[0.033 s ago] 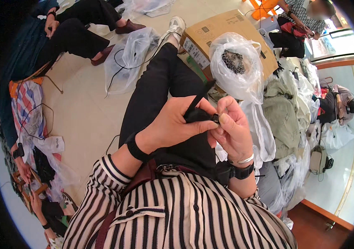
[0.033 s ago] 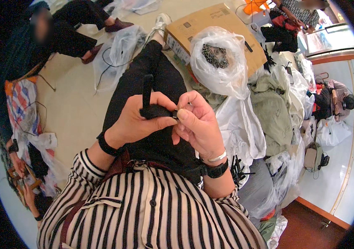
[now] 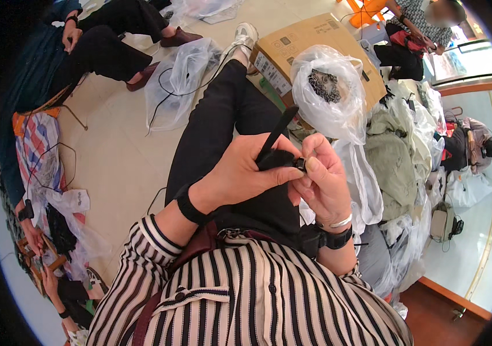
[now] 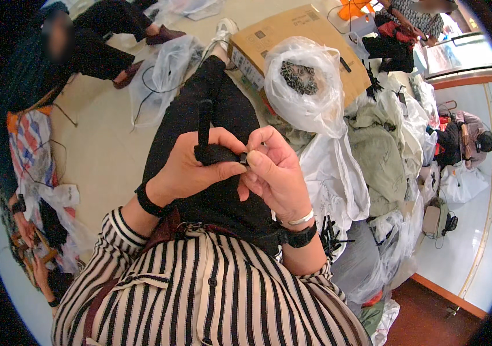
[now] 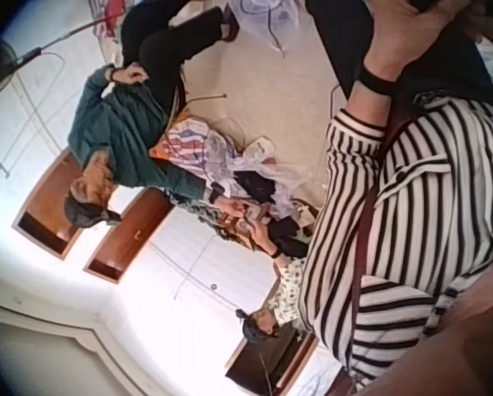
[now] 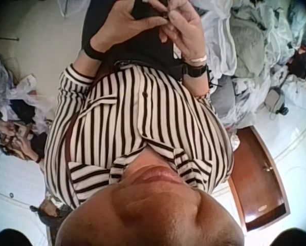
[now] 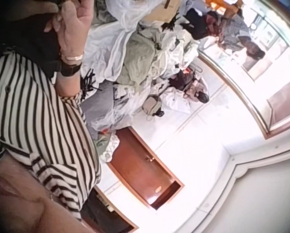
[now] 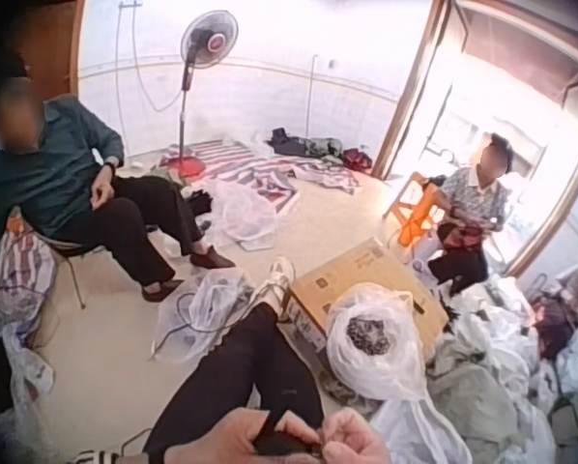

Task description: Manually assembling small black shoe components by hand while seated.

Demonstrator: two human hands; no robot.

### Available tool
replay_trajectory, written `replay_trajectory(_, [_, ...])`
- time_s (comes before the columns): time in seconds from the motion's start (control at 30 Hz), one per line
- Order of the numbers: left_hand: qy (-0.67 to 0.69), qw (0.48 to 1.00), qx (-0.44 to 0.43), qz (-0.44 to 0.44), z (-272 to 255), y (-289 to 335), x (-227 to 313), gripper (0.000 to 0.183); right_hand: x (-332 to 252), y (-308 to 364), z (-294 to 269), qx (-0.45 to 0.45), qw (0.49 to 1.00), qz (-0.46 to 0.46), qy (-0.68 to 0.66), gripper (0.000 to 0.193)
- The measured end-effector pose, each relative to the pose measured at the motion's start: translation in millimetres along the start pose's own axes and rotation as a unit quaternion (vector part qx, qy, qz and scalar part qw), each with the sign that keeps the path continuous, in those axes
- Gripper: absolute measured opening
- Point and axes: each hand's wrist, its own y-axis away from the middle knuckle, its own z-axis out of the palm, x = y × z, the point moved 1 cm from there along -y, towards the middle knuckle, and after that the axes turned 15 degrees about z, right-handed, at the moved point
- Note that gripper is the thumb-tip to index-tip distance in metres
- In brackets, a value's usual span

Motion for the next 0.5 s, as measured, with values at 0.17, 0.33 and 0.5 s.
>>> replay_trajectory(0.17, [0.010,0.998,0.016,-0.057,2.3,0.1,-4.7,0.018,2.4,-0.3,3.2,-0.001,0.998,-0.002,-0.056,0.021])
replay_trajectory(0.33, [0.076,0.994,0.055,-0.053,2.5,-0.5,-6.0,0.020,-1.9,0.5,10.1,0.112,0.982,-0.070,0.134,0.019])
replay_trajectory(0.5, [0.149,0.980,0.062,-0.118,5.5,-3.6,0.3,0.018,1.9,0.9,4.0,0.141,0.970,-0.092,0.176,0.015])
